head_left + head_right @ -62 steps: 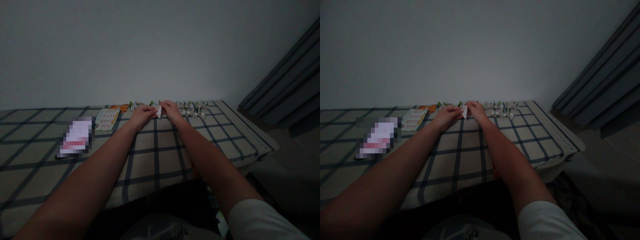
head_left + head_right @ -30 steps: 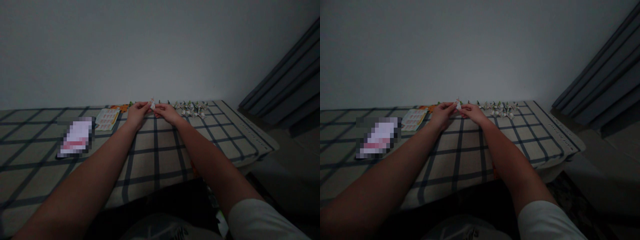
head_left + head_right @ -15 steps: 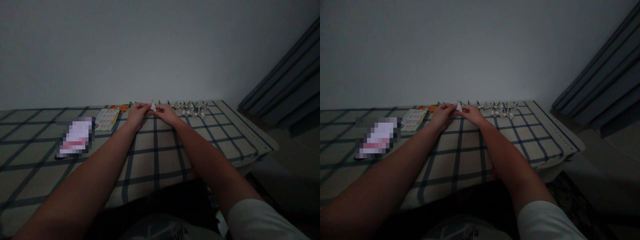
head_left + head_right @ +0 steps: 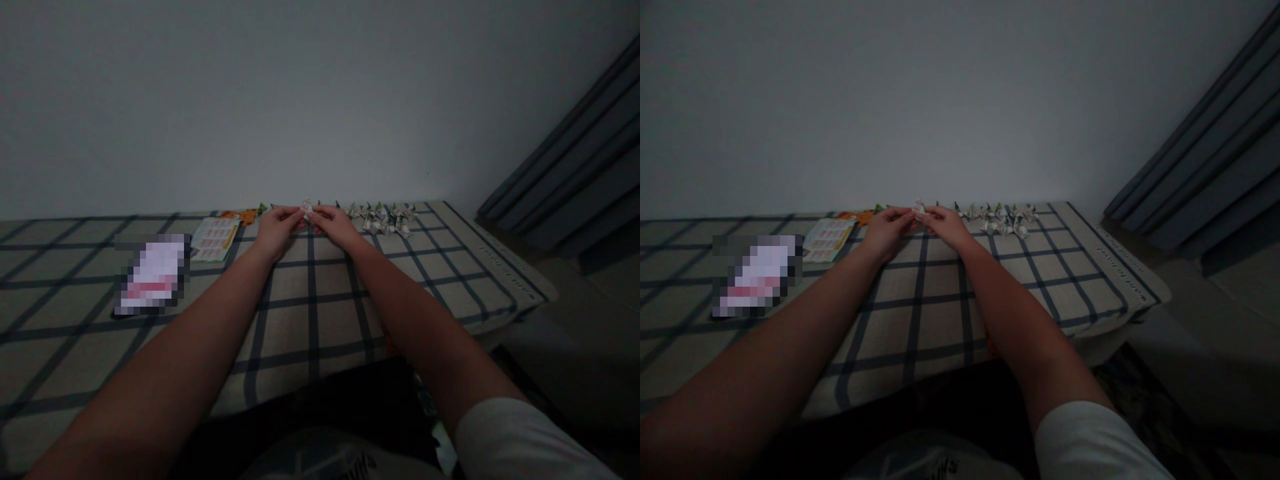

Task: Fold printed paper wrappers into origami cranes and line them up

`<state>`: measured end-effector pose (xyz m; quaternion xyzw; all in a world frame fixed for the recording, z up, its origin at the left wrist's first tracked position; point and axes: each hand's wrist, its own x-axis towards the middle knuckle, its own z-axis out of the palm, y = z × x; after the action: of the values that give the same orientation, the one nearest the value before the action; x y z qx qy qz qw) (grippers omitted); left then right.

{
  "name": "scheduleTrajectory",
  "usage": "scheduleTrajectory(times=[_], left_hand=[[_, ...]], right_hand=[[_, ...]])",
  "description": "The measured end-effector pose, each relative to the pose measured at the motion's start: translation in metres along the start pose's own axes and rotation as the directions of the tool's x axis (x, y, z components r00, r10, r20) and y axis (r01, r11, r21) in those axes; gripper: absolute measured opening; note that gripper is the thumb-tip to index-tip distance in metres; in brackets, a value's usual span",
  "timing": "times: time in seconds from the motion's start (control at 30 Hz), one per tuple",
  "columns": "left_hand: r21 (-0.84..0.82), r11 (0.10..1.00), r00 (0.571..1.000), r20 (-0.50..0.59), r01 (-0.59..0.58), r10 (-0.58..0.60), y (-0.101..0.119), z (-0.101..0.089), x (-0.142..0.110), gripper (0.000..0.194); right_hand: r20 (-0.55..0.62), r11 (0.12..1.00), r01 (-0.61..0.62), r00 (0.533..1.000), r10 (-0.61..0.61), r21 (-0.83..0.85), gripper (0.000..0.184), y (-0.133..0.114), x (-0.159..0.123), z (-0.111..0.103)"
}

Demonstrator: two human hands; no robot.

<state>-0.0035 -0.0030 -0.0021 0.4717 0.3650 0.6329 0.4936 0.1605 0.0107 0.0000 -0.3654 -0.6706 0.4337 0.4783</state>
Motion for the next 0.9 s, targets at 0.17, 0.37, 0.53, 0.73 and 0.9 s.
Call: scheduleTrajectory(times=[0.17,0.37,0.53,0.73,0.9], left_hand=[[0.005,1.0,1.0,0.014,-0.003,0.003,-0.003,0.0,0.0,0.033],[0.092,0.996,1.0,-0.03,-0.006,0.009,0.001,0.0,-0.003,0.03],[0.171,0.985,0.999,-0.043,0.018,-0.011,0.005,0.0,-0.005,0.031],[0.172,0.985,1.0,-0.013,-0.006,0.008,0.006,0.001,-0.007,0.028],[0.298,0.952,0.997,0.053,-0.075,0.062,0.002,-0.003,-0.006,0.037]], right_hand=[[-0.051,0.994,-0.072,0.996,0.076,0.083,0.018,-0.008,0.001,0.0],[-0.062,0.994,-0.06,0.996,0.066,0.093,0.021,-0.009,-0.001,0.001],[-0.052,0.993,-0.084,0.995,0.088,0.085,0.019,-0.013,-0.003,0.002],[-0.037,0.985,-0.103,0.993,0.109,0.138,0.014,-0.01,-0.001,0.002],[-0.038,0.992,-0.081,0.996,0.085,0.093,0.017,-0.002,0.001,0.0]])
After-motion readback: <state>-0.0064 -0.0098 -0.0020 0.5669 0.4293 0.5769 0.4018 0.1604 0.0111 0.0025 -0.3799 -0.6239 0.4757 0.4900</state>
